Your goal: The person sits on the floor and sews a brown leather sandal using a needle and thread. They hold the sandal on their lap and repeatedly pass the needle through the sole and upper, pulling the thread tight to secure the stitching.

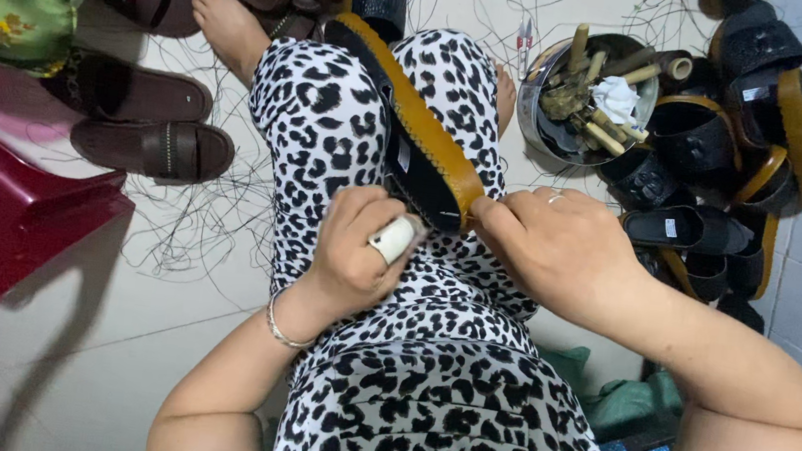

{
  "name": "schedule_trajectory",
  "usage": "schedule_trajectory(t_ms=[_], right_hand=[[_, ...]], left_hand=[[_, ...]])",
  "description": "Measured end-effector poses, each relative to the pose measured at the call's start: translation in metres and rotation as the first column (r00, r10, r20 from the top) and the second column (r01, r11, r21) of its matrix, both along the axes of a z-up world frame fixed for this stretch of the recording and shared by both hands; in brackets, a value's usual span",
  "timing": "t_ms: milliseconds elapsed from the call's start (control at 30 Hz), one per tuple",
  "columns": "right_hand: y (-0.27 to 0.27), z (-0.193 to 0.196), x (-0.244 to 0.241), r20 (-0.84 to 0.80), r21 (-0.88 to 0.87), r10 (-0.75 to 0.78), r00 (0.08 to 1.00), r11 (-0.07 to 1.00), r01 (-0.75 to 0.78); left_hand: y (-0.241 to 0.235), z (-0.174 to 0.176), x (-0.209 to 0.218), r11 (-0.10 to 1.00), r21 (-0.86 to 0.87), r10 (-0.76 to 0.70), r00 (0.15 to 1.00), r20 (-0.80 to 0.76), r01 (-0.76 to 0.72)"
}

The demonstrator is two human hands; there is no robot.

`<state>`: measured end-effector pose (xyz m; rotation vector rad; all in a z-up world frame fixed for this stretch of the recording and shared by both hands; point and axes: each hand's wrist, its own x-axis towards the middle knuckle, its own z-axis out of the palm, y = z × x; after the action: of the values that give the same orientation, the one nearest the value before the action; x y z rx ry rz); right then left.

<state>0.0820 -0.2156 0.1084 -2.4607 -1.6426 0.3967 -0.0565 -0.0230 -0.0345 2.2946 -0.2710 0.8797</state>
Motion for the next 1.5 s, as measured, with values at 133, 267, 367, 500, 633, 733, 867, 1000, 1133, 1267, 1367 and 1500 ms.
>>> schedule_trajectory(t_ms=[133, 267, 367, 500, 633, 733, 867, 1000, 1133, 1267, 1367, 1500], right_hand=[[-0.005, -0.007, -0.007, 0.114, -0.023, -0.003, 0.993, 1.0, 0.005], [0.002, 0.003, -0.004, 0.007, 0.015, -0.058, 0.998, 0.998, 0.058], [-0.003, -0.008, -0.008, 0.061, 0.043, -0.065, 0.996, 0.997, 0.063], [-0.011, -0.004, -0.009, 0.073, 0.029, -0.038, 0.997, 0.999, 0.036], [-0.036, 0.034, 0.008, 0.021, -0.296, 0.024, 1.0, 0.955, -0.016], [-0.066, 0.061, 0.024, -0.022, -0.415, -0.066, 0.998, 0.908, 0.051], [-0.072, 0.027, 0.026, -0.498, -0.17, -0.329, 0.802, 0.944, 0.282], [-0.046, -0.031, -0.01, -0.798, 0.025, -0.358, 0.484, 0.784, 0.62], [-0.025, -0.049, -0.021, -0.892, 0.194, -0.189, 0.41, 0.661, 0.725], [-0.03, -0.049, -0.015, -0.811, 0.296, -0.184, 0.555, 0.689, 0.662], [-0.026, -0.048, -0.027, -0.724, 0.343, -0.231, 0.65, 0.697, 0.629], [-0.034, -0.068, -0.044, -0.826, 0.352, -0.127, 0.55, 0.645, 0.678]], left_hand=[[0.001, 0.064, 0.008, 0.25, -0.964, -0.609, 0.789, -0.084, 0.09], [0.016, 0.07, 0.031, 0.171, -0.984, -0.638, 0.767, -0.076, 0.045], [0.006, 0.073, 0.023, 0.836, -0.542, -0.348, 0.682, -0.643, -0.083], [-0.019, 0.069, 0.01, 0.832, -0.555, -0.347, 0.782, -0.518, 0.001], [-0.015, 0.049, 0.019, 0.915, -0.348, -0.288, 0.935, -0.205, 0.205], [0.0, 0.047, 0.019, 0.914, -0.347, -0.278, 0.947, -0.164, 0.209], [0.018, 0.077, 0.019, 0.354, -0.926, -0.68, 0.645, -0.349, -0.129], [0.023, 0.069, 0.021, 0.184, -0.973, -0.475, 0.854, -0.211, -0.138], [0.028, 0.091, 0.027, 0.565, -0.817, -0.394, 0.832, -0.39, -0.116], [0.009, 0.103, 0.028, 0.725, -0.669, -0.476, 0.582, -0.66, -0.165], [-0.008, 0.07, 0.025, 0.603, -0.764, -0.399, 0.742, -0.538, -0.229], [-0.012, 0.055, 0.027, 0.609, -0.761, -0.295, 0.826, -0.48, -0.224]])
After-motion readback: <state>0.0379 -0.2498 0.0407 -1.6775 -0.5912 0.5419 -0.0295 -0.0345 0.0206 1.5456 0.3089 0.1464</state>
